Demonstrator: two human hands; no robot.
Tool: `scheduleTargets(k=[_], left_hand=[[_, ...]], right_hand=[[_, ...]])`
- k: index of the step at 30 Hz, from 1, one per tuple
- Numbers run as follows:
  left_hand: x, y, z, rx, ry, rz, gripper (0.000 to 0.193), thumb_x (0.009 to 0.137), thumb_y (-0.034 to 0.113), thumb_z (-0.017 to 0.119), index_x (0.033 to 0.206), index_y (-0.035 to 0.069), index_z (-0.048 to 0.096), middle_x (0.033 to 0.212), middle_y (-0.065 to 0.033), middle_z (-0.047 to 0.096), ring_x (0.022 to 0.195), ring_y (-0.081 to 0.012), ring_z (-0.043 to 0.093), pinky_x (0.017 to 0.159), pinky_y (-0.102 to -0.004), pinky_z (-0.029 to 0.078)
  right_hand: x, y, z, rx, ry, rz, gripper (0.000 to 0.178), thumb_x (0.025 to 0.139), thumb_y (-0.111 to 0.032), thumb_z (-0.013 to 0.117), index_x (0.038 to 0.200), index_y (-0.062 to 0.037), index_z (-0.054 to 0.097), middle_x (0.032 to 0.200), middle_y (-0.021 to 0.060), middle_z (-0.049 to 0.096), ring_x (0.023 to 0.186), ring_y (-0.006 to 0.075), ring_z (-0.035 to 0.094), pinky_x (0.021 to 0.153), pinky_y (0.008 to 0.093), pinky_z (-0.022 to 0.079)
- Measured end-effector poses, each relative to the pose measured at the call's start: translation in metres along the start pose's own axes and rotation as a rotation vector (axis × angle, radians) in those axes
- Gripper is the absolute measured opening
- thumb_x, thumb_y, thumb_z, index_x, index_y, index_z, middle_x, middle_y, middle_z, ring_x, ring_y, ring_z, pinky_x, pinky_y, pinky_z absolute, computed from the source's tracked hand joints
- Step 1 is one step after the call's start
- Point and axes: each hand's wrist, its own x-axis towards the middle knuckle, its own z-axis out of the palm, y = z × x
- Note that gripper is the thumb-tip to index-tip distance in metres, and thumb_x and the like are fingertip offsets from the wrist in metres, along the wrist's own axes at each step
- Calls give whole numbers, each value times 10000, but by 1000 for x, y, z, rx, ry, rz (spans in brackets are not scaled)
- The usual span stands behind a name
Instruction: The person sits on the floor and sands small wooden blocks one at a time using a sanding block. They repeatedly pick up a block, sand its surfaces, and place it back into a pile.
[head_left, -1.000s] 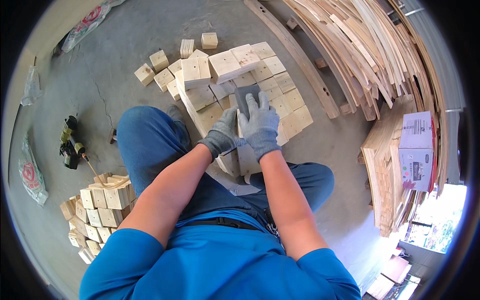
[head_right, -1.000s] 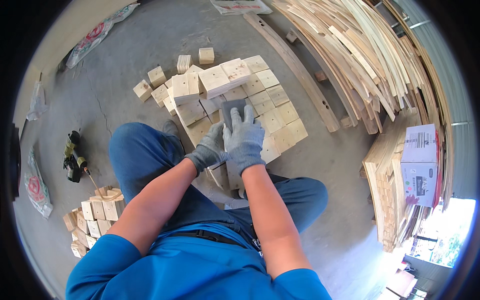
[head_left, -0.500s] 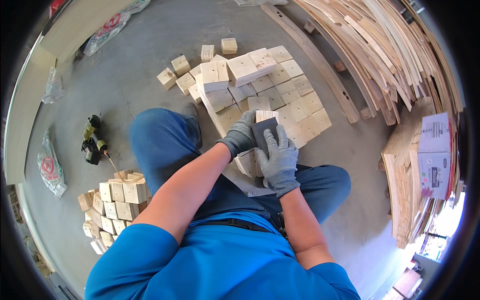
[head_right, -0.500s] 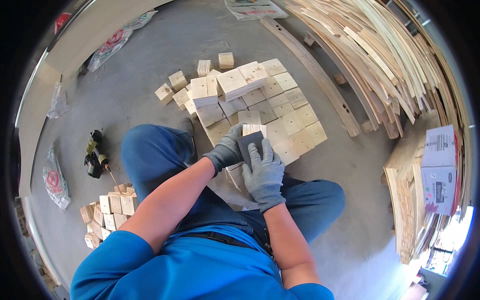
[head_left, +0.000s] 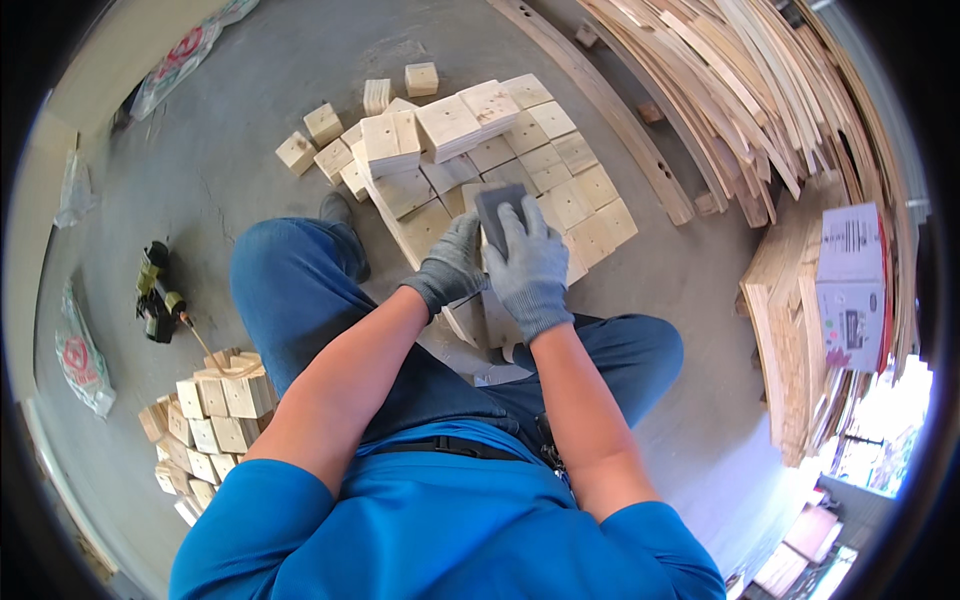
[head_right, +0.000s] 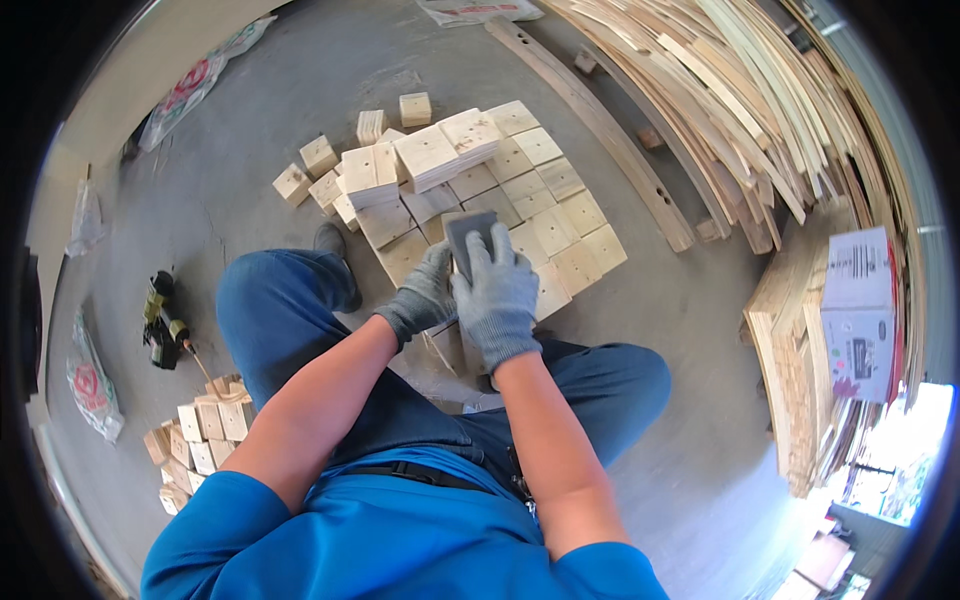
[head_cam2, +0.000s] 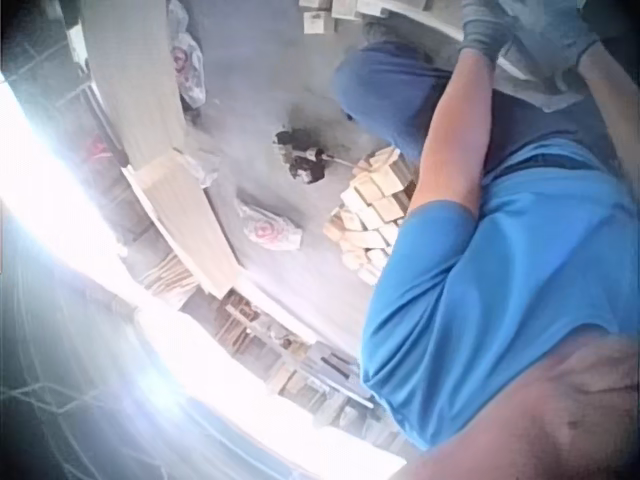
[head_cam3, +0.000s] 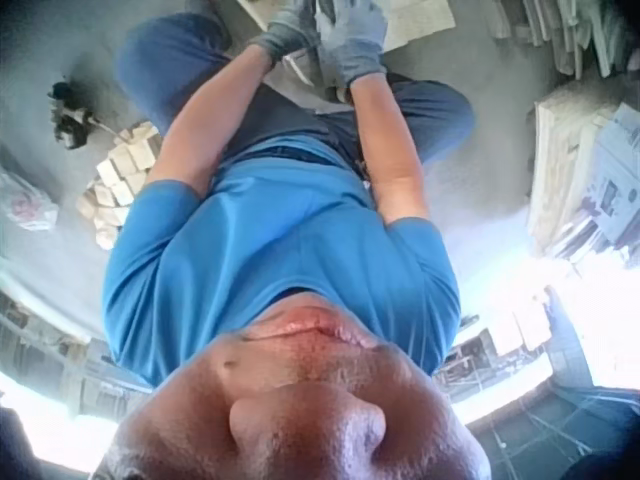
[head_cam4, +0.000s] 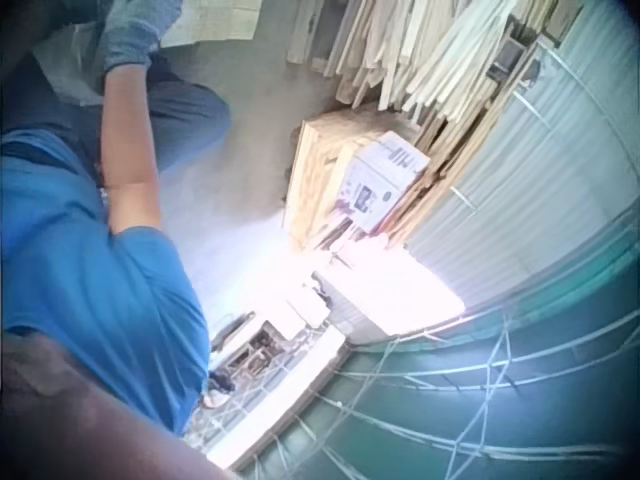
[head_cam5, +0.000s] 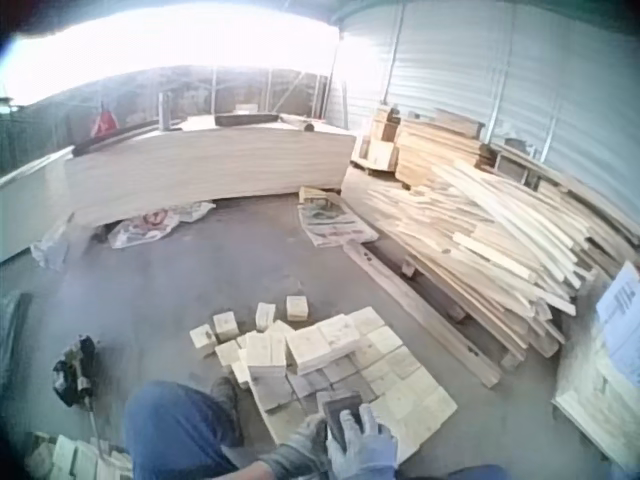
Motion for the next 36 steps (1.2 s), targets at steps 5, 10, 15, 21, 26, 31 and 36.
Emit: scheduleTargets(k=[5, 10, 15, 21, 26, 31, 36], left_hand=[[-5, 15, -15, 15, -26, -48, 1116, 663, 348, 983, 1569, 46, 407, 1503, -269, 512, 1445, -440, 501, 1231, -448, 432], [-5, 13, -14, 4, -17, -98, 1097, 681, 369, 975, 1563, 48, 407, 1492, -256, 509, 1423, -439, 518, 1225, -457, 439], [-4, 12, -16, 36, -1, -57, 1122, 678, 375, 979, 1579, 58, 390, 1497, -255, 499, 1416, -443, 525, 1218, -458, 447], [0, 16, -15, -28, -22, -81, 1151, 681, 389, 994, 1602, 65, 384, 1552, -245, 471, 1457, -423, 504, 1220, -452, 443], [-3, 8, -11, 64, 19, -15, 1100, 684, 371, 973, 1577, 78, 402, 1508, -263, 495, 1428, -454, 520, 1207, -470, 454], [-4, 7, -11, 27, -10, -55, 1098, 704, 386, 982, 1580, 65, 403, 1503, -255, 497, 1424, -441, 523, 1216, -461, 445], [-3, 10, -10, -30, -34, -113, 1155, 663, 394, 999, 1590, 70, 390, 1519, -254, 489, 1430, -453, 515, 1229, -460, 436]], right_hand=[[-61, 6, -4, -26, -3, -79, 696, 902, -343, 791, 1539, -146, 594, 1644, 214, 468, 1307, 491, 579, 1091, 603, 469], [-77, 10, 1, -23, 37, -135, 698, 887, -331, 804, 1530, -146, 604, 1632, 220, 482, 1304, 485, 576, 1094, 606, 457], [-6, 0, 7, -27, 50, -72, 660, 896, -349, 806, 1506, -174, 629, 1617, 193, 515, 1297, 477, 587, 1080, 594, 475], [46, 2, 14, -34, 83, -17, 621, 914, -364, 790, 1485, -169, 641, 1614, 181, 501, 1254, 461, 611, 1027, 588, 502], [-11, 0, 5, -35, 18, -46, 676, 896, -333, 806, 1517, -146, 613, 1634, 201, 484, 1316, 472, 579, 1099, 573, 479], [-79, 7, -3, -2, 24, -136, 700, 876, -302, 815, 1522, -133, 608, 1632, 212, 483, 1332, 469, 554, 1118, 586, 448], [-68, 9, 0, 9, 81, -161, 639, 887, -320, 817, 1487, -171, 651, 1602, 196, 512, 1276, 462, 589, 1052, 607, 474]])
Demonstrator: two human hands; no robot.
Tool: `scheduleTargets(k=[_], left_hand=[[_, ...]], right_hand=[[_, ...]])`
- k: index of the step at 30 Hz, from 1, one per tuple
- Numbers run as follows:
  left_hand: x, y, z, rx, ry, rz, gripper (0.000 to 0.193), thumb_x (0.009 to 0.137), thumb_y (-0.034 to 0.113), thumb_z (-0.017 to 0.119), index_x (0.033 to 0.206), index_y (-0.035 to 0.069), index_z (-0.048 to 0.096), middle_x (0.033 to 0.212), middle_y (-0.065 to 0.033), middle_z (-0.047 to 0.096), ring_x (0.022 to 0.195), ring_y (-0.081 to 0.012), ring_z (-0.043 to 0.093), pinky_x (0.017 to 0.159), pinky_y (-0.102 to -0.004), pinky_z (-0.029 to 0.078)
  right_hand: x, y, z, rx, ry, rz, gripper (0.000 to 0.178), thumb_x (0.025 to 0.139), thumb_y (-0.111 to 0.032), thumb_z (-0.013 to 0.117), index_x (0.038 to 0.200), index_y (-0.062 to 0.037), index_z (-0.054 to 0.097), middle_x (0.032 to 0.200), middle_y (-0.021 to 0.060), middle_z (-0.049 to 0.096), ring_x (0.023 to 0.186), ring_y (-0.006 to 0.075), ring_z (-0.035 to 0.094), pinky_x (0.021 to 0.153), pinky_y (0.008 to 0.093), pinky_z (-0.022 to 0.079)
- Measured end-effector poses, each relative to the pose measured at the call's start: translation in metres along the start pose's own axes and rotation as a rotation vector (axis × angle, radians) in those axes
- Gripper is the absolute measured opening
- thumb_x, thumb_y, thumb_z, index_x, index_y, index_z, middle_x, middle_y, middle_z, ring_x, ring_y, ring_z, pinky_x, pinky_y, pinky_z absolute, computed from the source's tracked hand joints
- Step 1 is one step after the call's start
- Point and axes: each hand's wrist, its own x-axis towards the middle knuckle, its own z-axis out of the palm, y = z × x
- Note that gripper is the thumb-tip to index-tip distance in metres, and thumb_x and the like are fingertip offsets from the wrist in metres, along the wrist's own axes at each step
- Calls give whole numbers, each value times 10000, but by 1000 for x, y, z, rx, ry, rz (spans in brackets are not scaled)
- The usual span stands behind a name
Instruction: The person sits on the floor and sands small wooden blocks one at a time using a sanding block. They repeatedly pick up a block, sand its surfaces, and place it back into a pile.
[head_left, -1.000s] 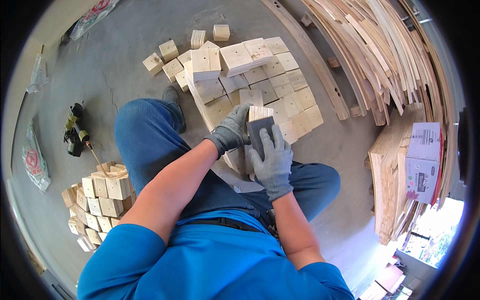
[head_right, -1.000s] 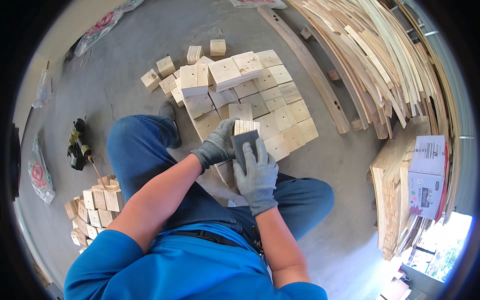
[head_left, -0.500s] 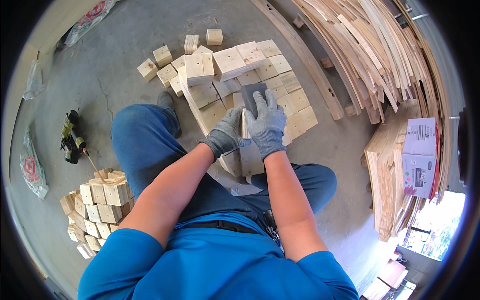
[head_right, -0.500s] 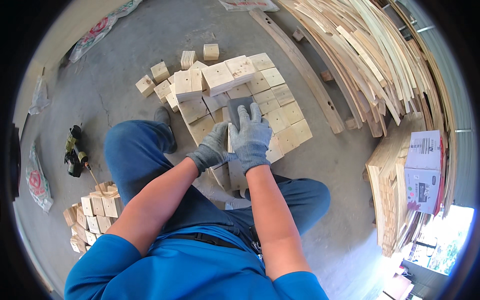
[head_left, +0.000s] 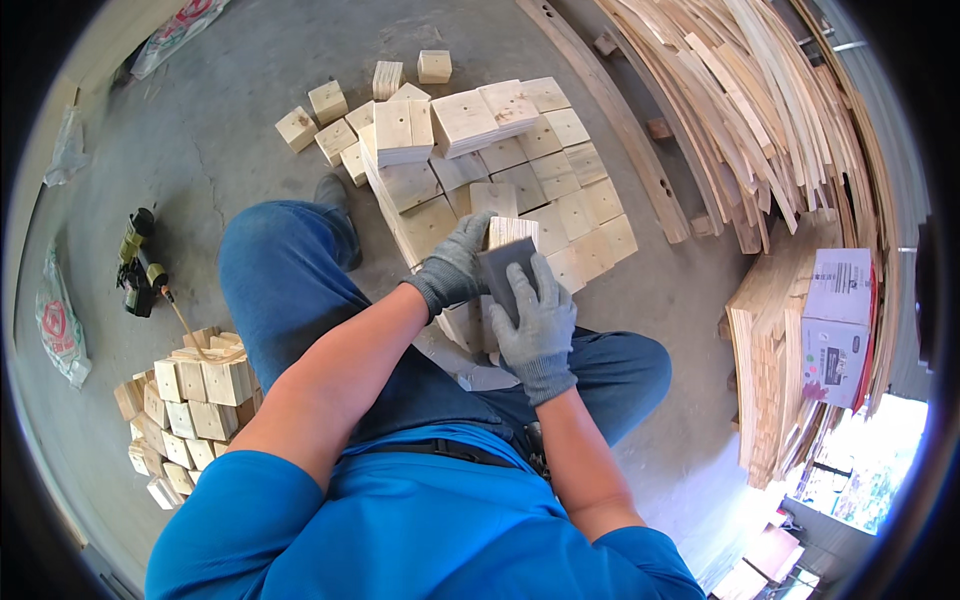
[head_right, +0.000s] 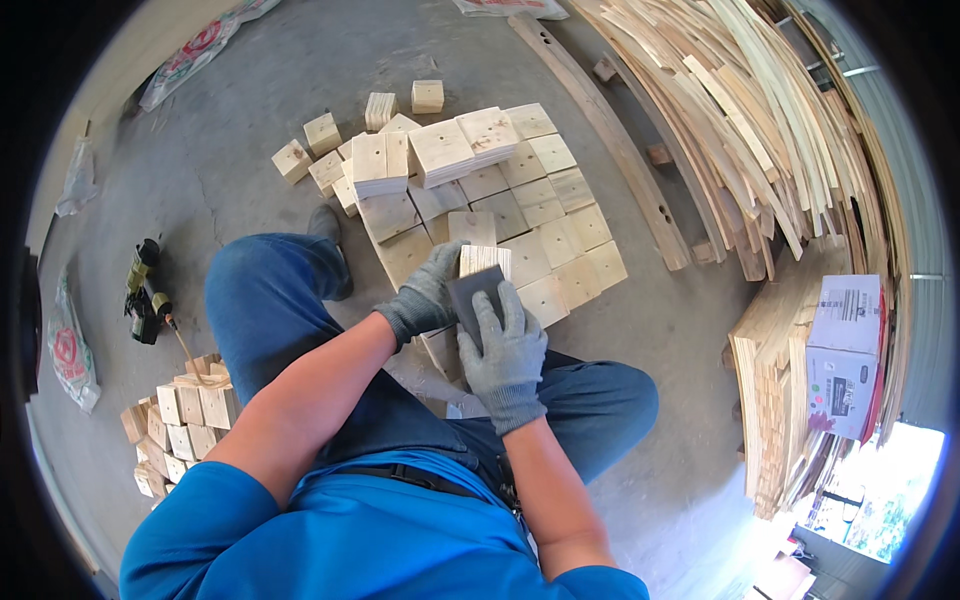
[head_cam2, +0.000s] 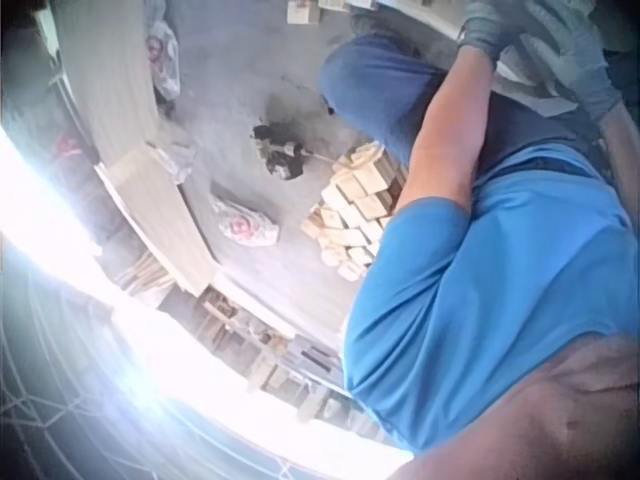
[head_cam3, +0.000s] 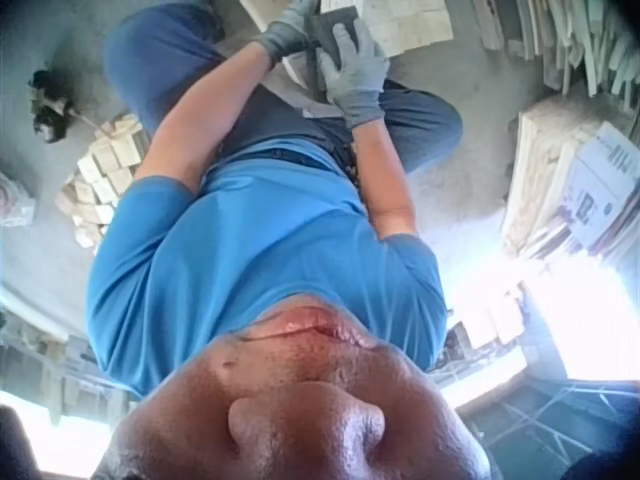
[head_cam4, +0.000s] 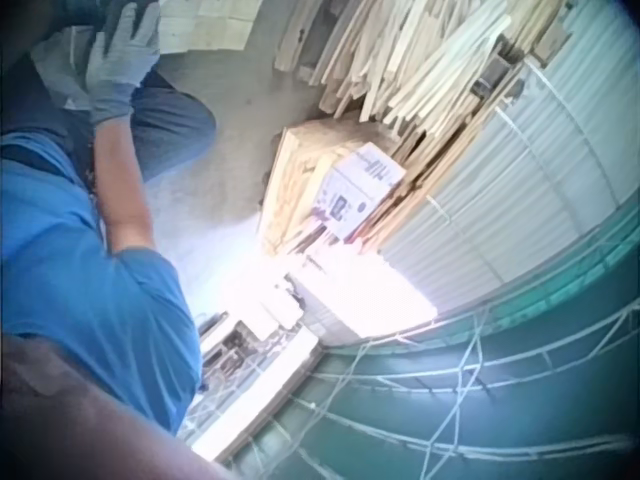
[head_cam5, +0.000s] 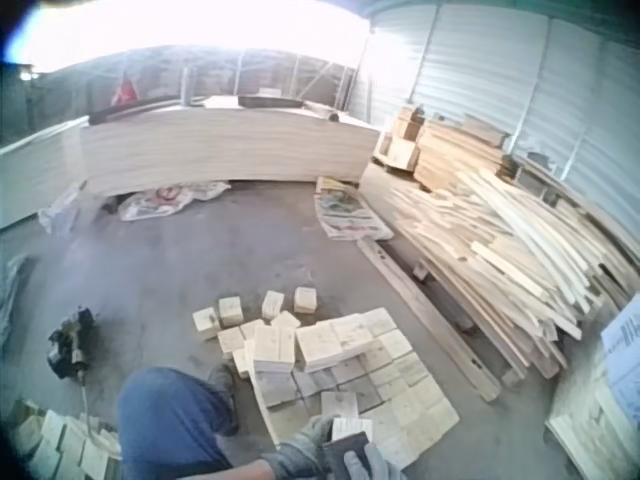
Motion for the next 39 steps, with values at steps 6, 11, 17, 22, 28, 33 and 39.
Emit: scheduleTargets(k=[6, 11, 17, 22, 28, 33, 39], left_hand=[[3, 2, -1, 40, -11, 46, 1109, 714, 355, 999, 1592, 65, 388, 1531, -212, 474, 1441, -387, 514, 1223, -436, 437], [4, -17, 6, -3, 42, 46, 1149, 678, 370, 1019, 1590, 65, 389, 1533, -215, 473, 1449, -394, 509, 1220, -443, 440], [-1, 6, -3, 121, -38, 13, 1125, 666, 323, 1001, 1583, 69, 400, 1534, -236, 477, 1451, -427, 505, 1224, -448, 446], [2, -2, -3, 64, -16, 64, 1089, 698, 332, 973, 1580, 51, 398, 1509, -242, 499, 1413, -440, 525, 1213, -452, 452], [1, -2, 1, 69, 15, 80, 1102, 700, 372, 978, 1582, 46, 403, 1508, -236, 502, 1424, -423, 521, 1230, -440, 435], [0, 4, -6, 83, 10, 56, 1116, 701, 397, 982, 1585, 36, 404, 1519, -237, 499, 1438, -421, 515, 1236, -437, 432], [-1, 13, -10, 101, -32, 18, 1137, 703, 414, 980, 1599, 33, 393, 1526, -246, 502, 1440, -426, 513, 1239, -437, 428]], right_hand=[[95, 20, 21, 0, 35, 91, 623, 890, -324, 813, 1475, -175, 659, 1589, 184, 528, 1233, 456, 622, 1030, 583, 497], [113, 15, 22, -26, -12, 138, 636, 904, -347, 801, 1489, -162, 637, 1604, 181, 518, 1253, 457, 621, 1048, 588, 499], [28, 11, 4, -29, -41, 69, 727, 881, -306, 825, 1544, -133, 583, 1629, 220, 489, 1317, 487, 576, 1131, 578, 447], [-20, 3, -15, 39, -8, 69, 686, 864, -312, 844, 1497, -149, 637, 1622, 201, 499, 1311, 454, 565, 1098, 600, 451], [-10, -7, -64, 86, 133, 68, 644, 832, -241, 880, 1432, -103, 690, 1584, 234, 531, 1338, 433, 565, 1126, 555, 443], [14, -12, -94, 51, 210, 88, 638, 846, -211, 881, 1445, -104, 689, 1581, 249, 536, 1368, 435, 560, 1154, 553, 430], [31, -8, -72, 92, 147, 104, 626, 851, -221, 869, 1440, -108, 691, 1585, 241, 540, 1389, 443, 551, 1157, 560, 433]])
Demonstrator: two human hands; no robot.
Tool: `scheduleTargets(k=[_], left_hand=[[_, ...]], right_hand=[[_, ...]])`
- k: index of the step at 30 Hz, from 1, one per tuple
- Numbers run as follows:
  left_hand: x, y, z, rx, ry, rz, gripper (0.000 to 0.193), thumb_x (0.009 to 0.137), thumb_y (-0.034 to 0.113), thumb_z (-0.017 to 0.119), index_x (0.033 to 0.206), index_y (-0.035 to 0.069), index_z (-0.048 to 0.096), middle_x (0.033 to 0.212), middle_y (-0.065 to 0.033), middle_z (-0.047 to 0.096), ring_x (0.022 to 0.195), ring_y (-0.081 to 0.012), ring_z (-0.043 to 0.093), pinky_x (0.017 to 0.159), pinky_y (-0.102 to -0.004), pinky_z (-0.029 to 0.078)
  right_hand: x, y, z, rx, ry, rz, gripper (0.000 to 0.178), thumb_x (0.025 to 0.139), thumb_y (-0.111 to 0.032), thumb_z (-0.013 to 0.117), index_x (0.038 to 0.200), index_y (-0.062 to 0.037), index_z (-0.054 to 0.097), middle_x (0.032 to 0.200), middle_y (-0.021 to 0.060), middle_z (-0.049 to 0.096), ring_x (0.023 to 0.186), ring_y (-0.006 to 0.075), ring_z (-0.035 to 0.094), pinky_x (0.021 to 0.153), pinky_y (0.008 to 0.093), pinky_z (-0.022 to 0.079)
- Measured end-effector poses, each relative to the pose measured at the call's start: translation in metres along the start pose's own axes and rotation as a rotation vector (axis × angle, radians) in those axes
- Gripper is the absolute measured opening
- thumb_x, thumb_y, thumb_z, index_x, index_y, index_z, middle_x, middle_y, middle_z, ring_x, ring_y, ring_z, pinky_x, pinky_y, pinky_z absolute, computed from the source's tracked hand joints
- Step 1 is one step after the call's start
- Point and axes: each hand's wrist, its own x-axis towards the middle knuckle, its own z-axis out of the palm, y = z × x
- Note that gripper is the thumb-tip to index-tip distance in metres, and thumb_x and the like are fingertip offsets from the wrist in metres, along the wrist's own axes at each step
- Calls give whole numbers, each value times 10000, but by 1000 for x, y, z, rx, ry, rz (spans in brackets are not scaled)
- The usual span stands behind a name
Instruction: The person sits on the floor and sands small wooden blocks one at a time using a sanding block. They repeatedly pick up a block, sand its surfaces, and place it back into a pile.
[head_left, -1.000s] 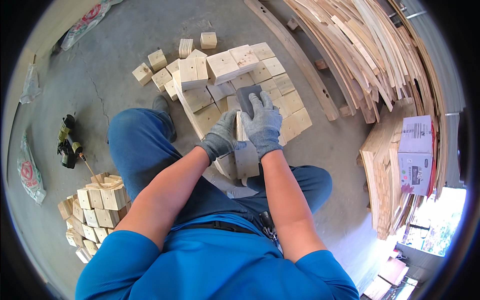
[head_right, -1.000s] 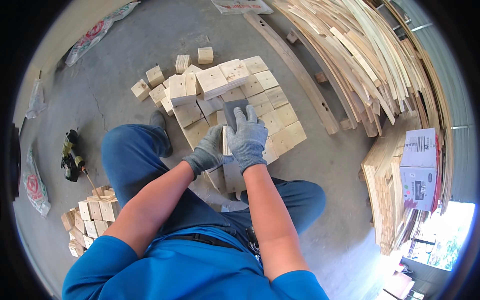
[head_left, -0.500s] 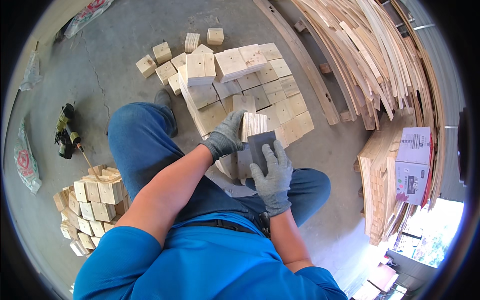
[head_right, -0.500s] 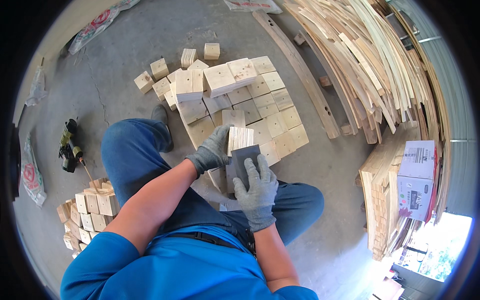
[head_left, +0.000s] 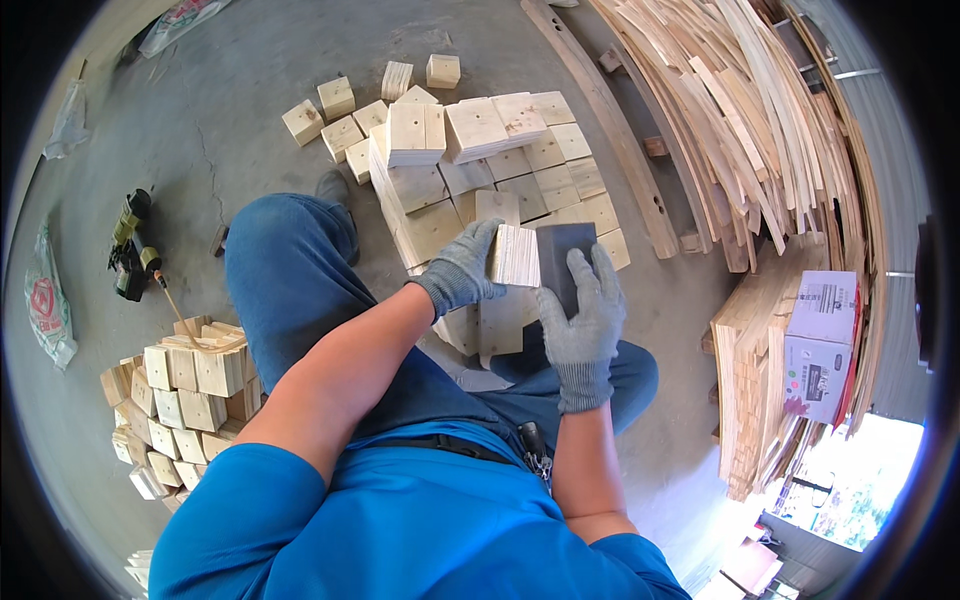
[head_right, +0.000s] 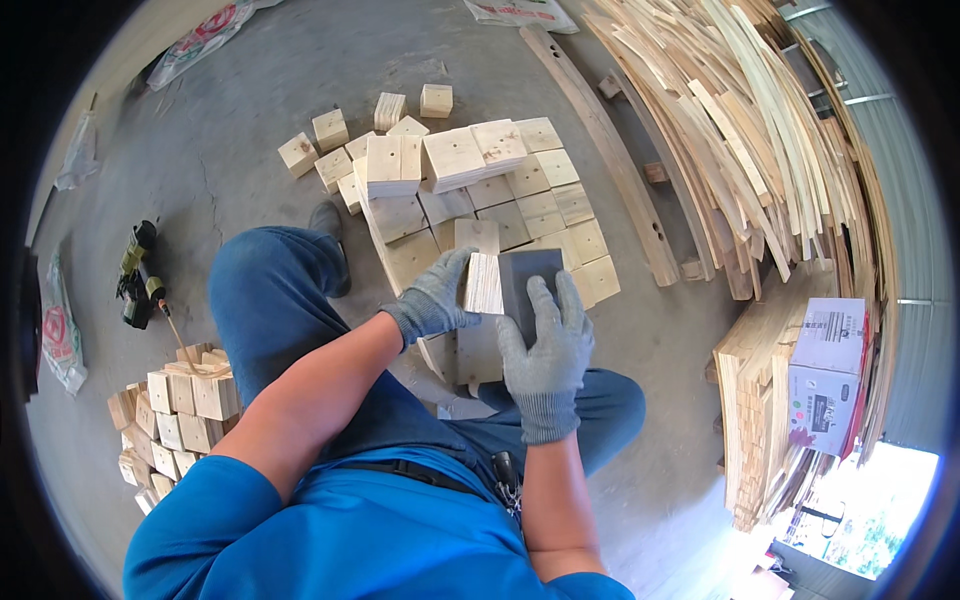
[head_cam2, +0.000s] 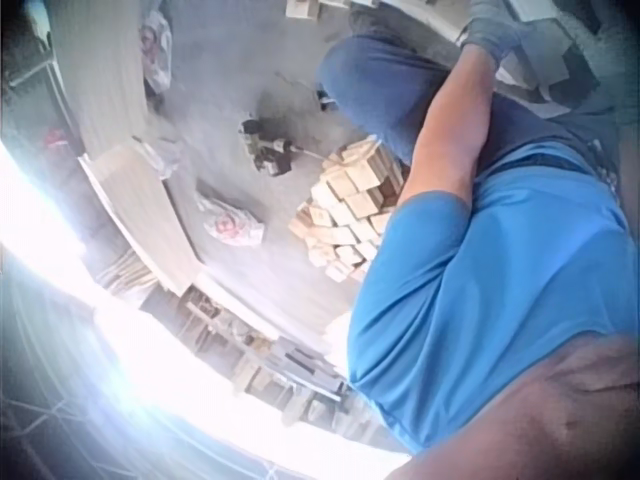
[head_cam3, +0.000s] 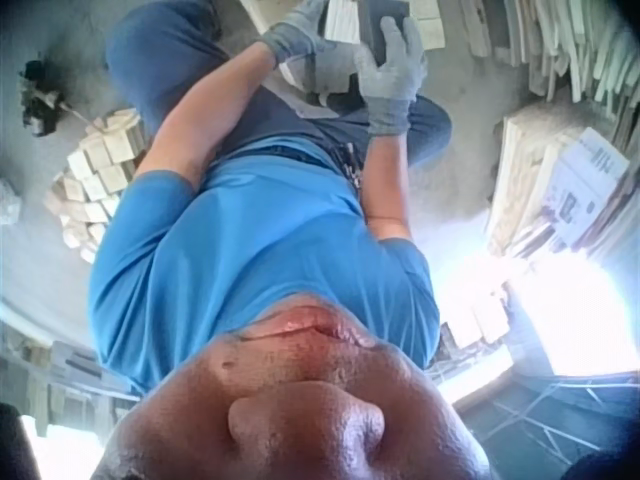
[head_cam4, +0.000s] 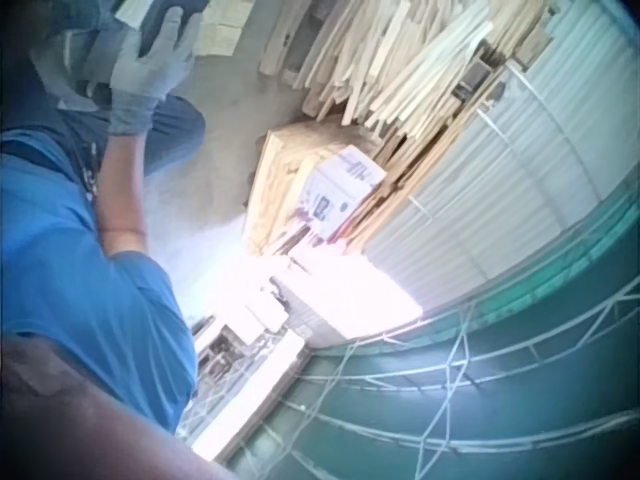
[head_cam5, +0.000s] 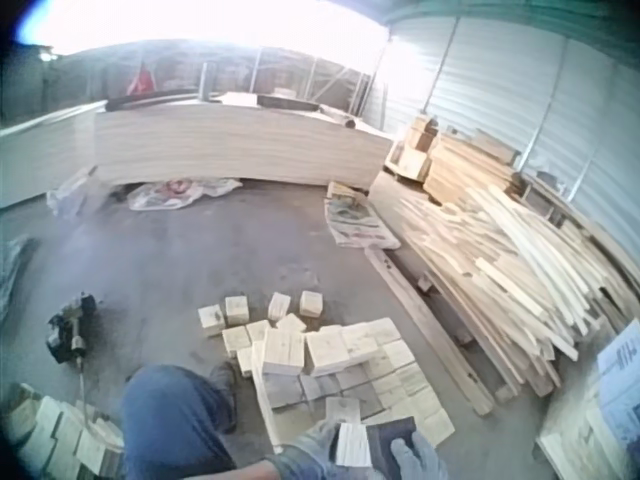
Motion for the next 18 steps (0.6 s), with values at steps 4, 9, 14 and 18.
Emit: scheduleTargets(k=[4, 9, 14, 18], left_hand=[[0, -5, 4, -44, 47, 53, 1136, 713, 407, 972, 1609, 40, 378, 1538, -253, 495, 1447, -435, 503, 1237, -447, 425], [5, -11, 10, -52, 38, 30, 1146, 719, 402, 968, 1625, 59, 357, 1550, -259, 483, 1458, -444, 488, 1243, -466, 412], [2, -11, 6, -24, 45, 12, 1112, 692, 375, 969, 1591, 58, 396, 1532, -256, 494, 1435, -444, 517, 1219, -464, 448], [1, 2, 1, -47, -12, -57, 1129, 708, 397, 979, 1605, 60, 383, 1542, -248, 490, 1464, -433, 496, 1235, -452, 429]], right_hand=[[20, 13, 40, -45, -93, -9, 622, 876, -290, 832, 1451, -111, 678, 1593, 220, 534, 1343, 456, 570, 1114, 581, 462], [20, 26, 84, -97, -170, -16, 635, 885, -328, 811, 1475, -141, 667, 1616, 204, 514, 1330, 453, 581, 1090, 576, 481], [8, 26, 81, -94, -172, -49, 664, 879, -315, 828, 1494, -143, 647, 1625, 209, 499, 1341, 455, 570, 1108, 581, 465], [-34, 20, 61, -78, -213, -59, 699, 857, -285, 860, 1503, -146, 631, 1634, 204, 478, 1372, 453, 540, 1145, 573, 434]])
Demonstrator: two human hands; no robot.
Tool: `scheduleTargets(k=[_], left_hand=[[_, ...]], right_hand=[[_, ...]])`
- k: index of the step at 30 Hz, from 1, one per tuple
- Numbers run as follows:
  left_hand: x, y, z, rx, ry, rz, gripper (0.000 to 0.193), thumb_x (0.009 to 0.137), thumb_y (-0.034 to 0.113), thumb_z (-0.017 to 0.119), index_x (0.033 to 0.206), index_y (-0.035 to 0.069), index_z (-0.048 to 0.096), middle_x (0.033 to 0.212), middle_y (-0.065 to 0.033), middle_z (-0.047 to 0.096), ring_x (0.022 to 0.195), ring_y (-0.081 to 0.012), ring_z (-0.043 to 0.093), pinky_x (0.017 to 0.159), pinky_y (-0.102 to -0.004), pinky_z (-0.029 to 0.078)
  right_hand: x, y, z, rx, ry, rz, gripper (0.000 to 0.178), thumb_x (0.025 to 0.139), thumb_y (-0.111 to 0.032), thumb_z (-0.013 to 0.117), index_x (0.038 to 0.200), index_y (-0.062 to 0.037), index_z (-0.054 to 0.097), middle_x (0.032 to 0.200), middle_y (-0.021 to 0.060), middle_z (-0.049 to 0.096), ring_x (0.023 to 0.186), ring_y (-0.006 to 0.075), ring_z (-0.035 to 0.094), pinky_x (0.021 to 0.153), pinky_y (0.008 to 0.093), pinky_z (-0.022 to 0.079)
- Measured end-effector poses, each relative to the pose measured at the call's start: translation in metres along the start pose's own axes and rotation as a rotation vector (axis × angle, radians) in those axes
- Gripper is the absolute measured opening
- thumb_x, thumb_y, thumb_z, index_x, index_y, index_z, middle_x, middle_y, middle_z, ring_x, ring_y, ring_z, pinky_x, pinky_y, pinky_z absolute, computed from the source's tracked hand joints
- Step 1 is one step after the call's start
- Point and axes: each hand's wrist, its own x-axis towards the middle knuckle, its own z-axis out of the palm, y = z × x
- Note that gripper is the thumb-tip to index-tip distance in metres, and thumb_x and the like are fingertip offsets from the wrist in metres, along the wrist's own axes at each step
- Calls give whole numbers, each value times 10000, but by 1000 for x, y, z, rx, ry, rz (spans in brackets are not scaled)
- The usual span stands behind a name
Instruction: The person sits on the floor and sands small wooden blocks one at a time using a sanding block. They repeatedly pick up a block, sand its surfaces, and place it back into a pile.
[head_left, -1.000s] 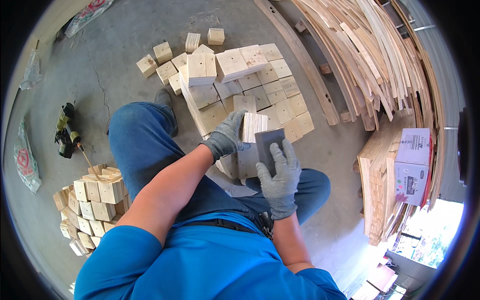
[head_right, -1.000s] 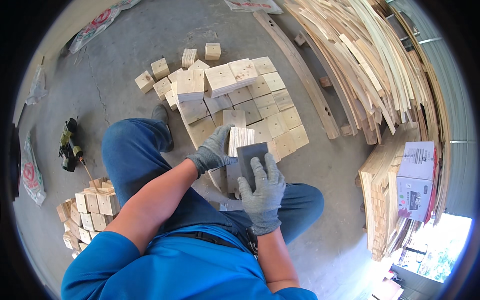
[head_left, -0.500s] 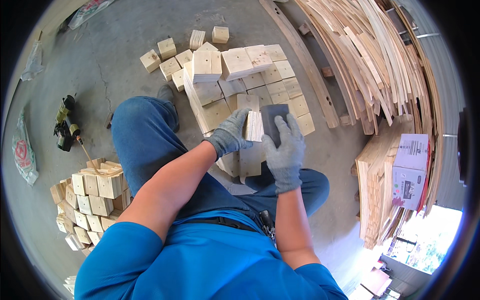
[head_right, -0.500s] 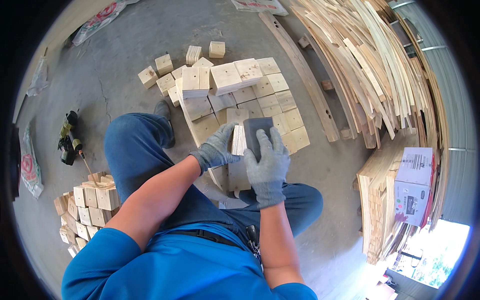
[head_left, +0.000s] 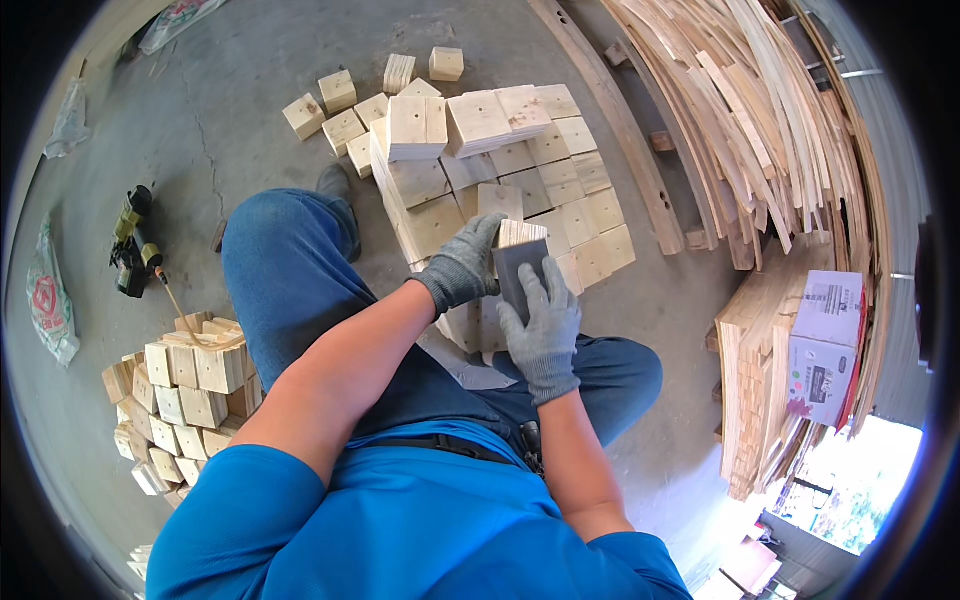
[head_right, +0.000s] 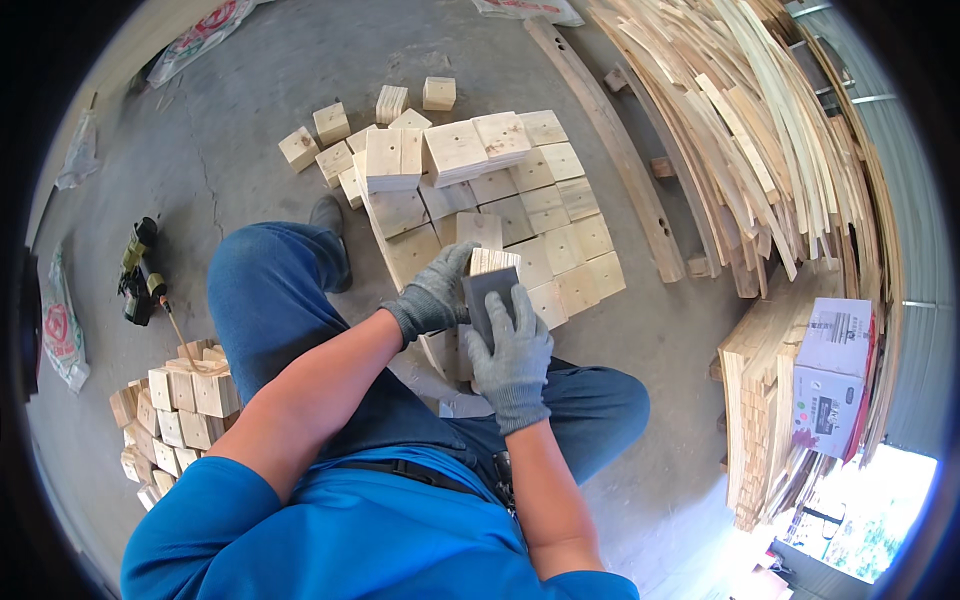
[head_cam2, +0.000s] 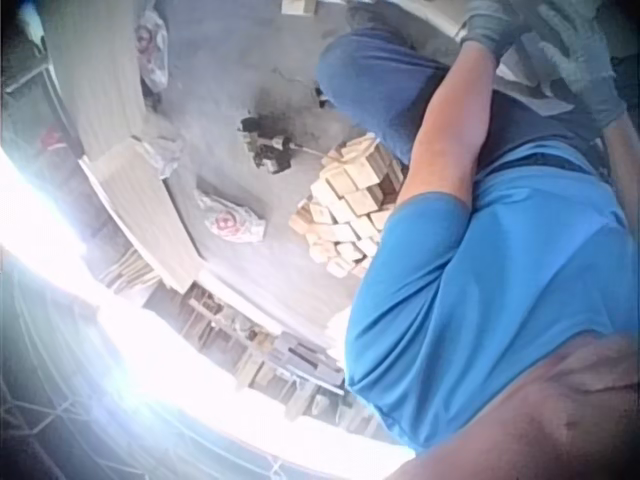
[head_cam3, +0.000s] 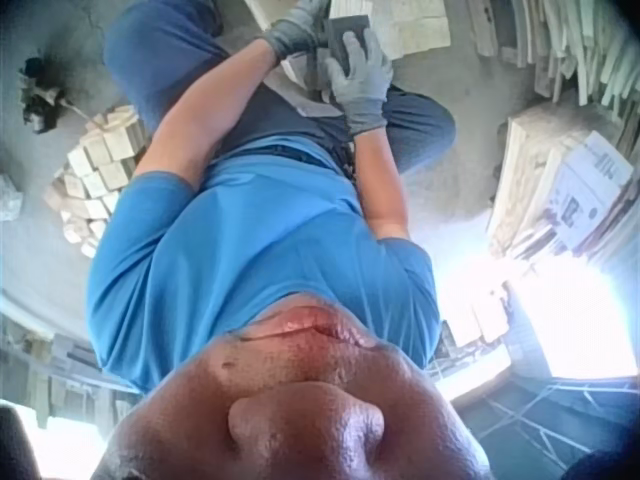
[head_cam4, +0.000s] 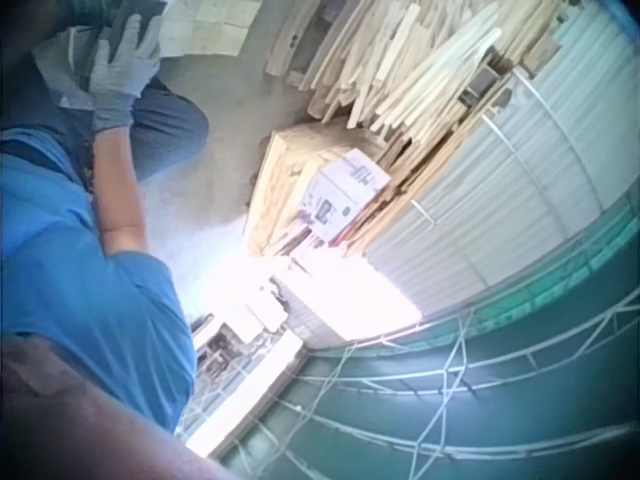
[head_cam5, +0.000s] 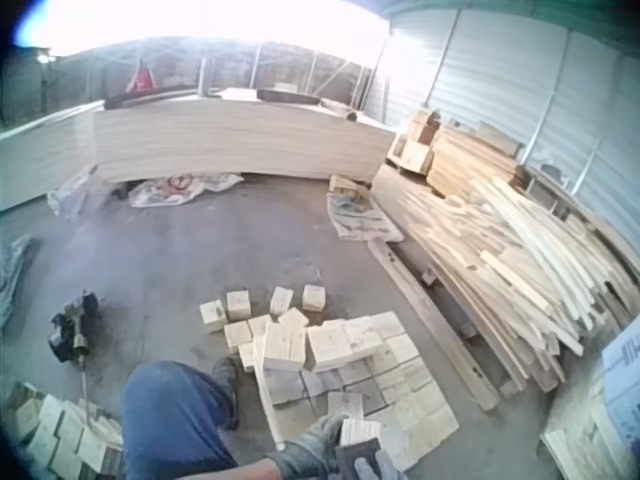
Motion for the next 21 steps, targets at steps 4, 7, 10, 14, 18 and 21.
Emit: scheduleTargets(k=[4, 7, 10, 14, 18, 21], left_hand=[[2, -13, 8, 13, 69, 58, 1125, 706, 404, 984, 1598, 56, 393, 1532, -255, 491, 1434, -439, 526, 1220, -453, 448], [3, -12, 9, 21, 67, 70, 1112, 716, 396, 977, 1596, 50, 392, 1536, -254, 488, 1431, -441, 526, 1220, -454, 447], [2, -9, 7, 7, 47, 53, 1119, 667, 358, 984, 1579, 54, 412, 1519, -268, 497, 1417, -446, 531, 1218, -451, 451], [2, -12, 7, 19, 58, 79, 1128, 670, 356, 980, 1588, 46, 401, 1521, -262, 498, 1429, -444, 519, 1224, -450, 443], [3, -15, 9, 19, 70, 108, 1128, 706, 385, 968, 1598, 22, 381, 1534, -262, 493, 1454, -445, 501, 1231, -451, 429], [3, -13, 11, 34, 66, 106, 1124, 697, 369, 968, 1596, 25, 387, 1529, -263, 497, 1447, -441, 505, 1230, -448, 429]], right_hand=[[-25, 2, -1, 9, 13, -37, 710, 847, -275, 868, 1506, -158, 634, 1629, 195, 484, 1364, 444, 540, 1144, 569, 434], [-24, 5, -1, 29, 21, -42, 704, 845, -266, 867, 1502, -163, 638, 1620, 193, 494, 1365, 442, 541, 1149, 566, 433], [-1, 5, -1, 27, 35, -31, 688, 845, -259, 865, 1490, -164, 645, 1612, 189, 505, 1371, 439, 543, 1154, 564, 436], [56, 8, 11, -3, 41, 32, 649, 863, -281, 846, 1473, -174, 652, 1612, 171, 513, 1345, 444, 567, 1119, 577, 466], [96, 13, 18, -13, 46, 68, 627, 893, -309, 820, 1481, -175, 649, 1619, 174, 507, 1322, 451, 581, 1105, 577, 477], [93, 13, 18, -7, 48, 93, 651, 883, -290, 833, 1494, -163, 646, 1617, 179, 512, 1347, 454, 567, 1126, 563, 471]])
